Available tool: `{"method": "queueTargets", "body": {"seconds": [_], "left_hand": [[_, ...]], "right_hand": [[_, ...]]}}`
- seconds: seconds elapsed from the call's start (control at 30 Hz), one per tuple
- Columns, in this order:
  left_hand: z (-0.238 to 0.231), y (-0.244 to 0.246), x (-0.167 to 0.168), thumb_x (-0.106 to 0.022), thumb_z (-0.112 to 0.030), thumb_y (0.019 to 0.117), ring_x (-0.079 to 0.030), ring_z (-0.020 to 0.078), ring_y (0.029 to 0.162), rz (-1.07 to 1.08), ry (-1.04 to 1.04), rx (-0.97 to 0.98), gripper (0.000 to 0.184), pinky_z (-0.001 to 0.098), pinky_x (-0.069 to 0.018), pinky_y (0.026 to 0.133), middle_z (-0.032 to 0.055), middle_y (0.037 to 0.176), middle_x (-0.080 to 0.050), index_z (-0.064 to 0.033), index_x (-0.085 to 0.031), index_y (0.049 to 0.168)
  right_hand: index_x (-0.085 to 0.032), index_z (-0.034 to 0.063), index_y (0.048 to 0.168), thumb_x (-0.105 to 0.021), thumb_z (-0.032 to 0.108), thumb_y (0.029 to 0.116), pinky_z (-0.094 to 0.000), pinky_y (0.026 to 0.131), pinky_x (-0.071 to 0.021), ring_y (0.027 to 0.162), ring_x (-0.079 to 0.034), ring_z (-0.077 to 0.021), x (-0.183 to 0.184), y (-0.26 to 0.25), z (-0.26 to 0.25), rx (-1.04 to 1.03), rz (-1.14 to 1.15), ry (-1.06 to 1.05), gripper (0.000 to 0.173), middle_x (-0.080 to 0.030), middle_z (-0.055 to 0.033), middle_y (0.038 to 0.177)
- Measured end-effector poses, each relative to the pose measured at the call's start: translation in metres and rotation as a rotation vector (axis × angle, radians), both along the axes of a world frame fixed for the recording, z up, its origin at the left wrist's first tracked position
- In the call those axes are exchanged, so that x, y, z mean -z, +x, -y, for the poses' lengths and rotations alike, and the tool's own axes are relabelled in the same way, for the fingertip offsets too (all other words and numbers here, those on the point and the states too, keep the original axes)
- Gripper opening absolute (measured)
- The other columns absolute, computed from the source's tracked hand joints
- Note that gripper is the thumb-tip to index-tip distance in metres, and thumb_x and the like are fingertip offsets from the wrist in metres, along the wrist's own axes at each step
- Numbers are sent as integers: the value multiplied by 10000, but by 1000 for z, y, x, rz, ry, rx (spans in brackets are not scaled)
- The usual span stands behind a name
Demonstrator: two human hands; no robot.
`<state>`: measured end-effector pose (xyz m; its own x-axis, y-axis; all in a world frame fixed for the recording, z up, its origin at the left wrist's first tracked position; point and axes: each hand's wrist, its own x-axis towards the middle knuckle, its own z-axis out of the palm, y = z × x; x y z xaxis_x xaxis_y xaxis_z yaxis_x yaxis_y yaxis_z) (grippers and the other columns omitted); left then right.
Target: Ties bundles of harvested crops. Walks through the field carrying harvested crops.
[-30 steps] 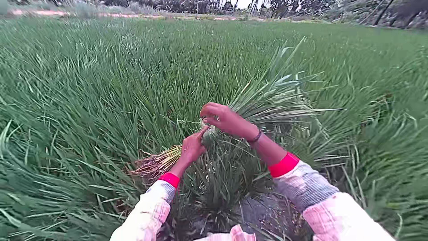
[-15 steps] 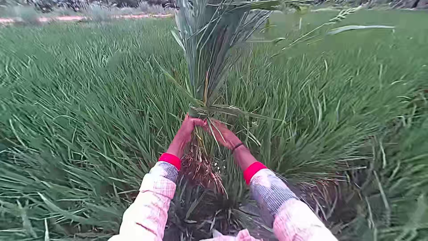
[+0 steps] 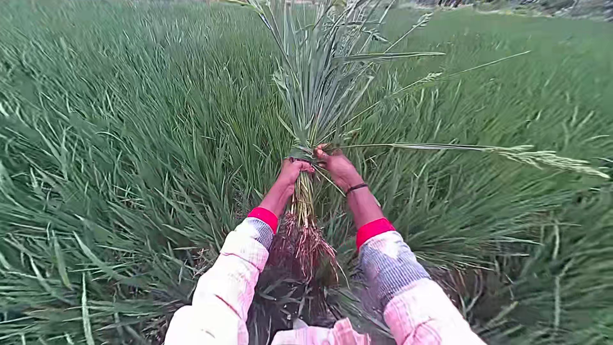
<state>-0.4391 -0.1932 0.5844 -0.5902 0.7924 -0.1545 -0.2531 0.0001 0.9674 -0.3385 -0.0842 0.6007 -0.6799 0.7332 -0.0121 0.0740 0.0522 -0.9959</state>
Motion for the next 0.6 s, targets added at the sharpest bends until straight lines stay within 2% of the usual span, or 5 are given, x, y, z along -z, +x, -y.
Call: {"method": "queueTargets", "body": {"seconds": [0.07,0.13,0.2,0.43,0.6], "left_hand": [[-7,10,6,-651,36,885,-610,235,989,-45,-59,17,493,428,-526,848,166,1181,-627,-16,-526,1359],[-19,18,12,-672,72,859,-602,286,1080,-74,-60,12,558,475,-511,906,205,1270,-612,-7,-516,1389],[-31,22,18,-688,117,826,-597,313,1143,-66,-54,15,633,487,-502,955,227,1315,-598,5,-491,1418],[-42,28,26,-678,131,850,-575,284,1162,-31,-161,40,614,428,-476,994,241,1317,-572,60,-451,1417],[-38,32,32,-644,31,953,-564,310,1228,-70,-204,61,525,438,-457,1043,272,1362,-553,90,-433,1430]], "right_hand": [[-537,-2,1320,-516,149,1079,-326,759,-508,840,-580,-154,-10,-2,-6,12,252,131,285,-604,-137,1107],[-549,-89,1304,-539,110,1059,-481,980,-482,1134,-586,-333,-12,-5,-11,54,410,291,316,-560,-270,1302],[-580,-146,1228,-595,90,1030,-565,1069,-434,1259,-542,-451,-12,0,-9,95,499,484,308,-525,-341,1350],[-606,-120,1225,-605,26,1008,-568,949,-512,1078,-642,-443,8,14,4,130,369,593,262,-619,-331,1205],[-673,-94,1195,-652,-34,937,-606,1003,-482,1158,-613,-484,6,10,11,-42,545,886,265,-615,-329,1244]]}}
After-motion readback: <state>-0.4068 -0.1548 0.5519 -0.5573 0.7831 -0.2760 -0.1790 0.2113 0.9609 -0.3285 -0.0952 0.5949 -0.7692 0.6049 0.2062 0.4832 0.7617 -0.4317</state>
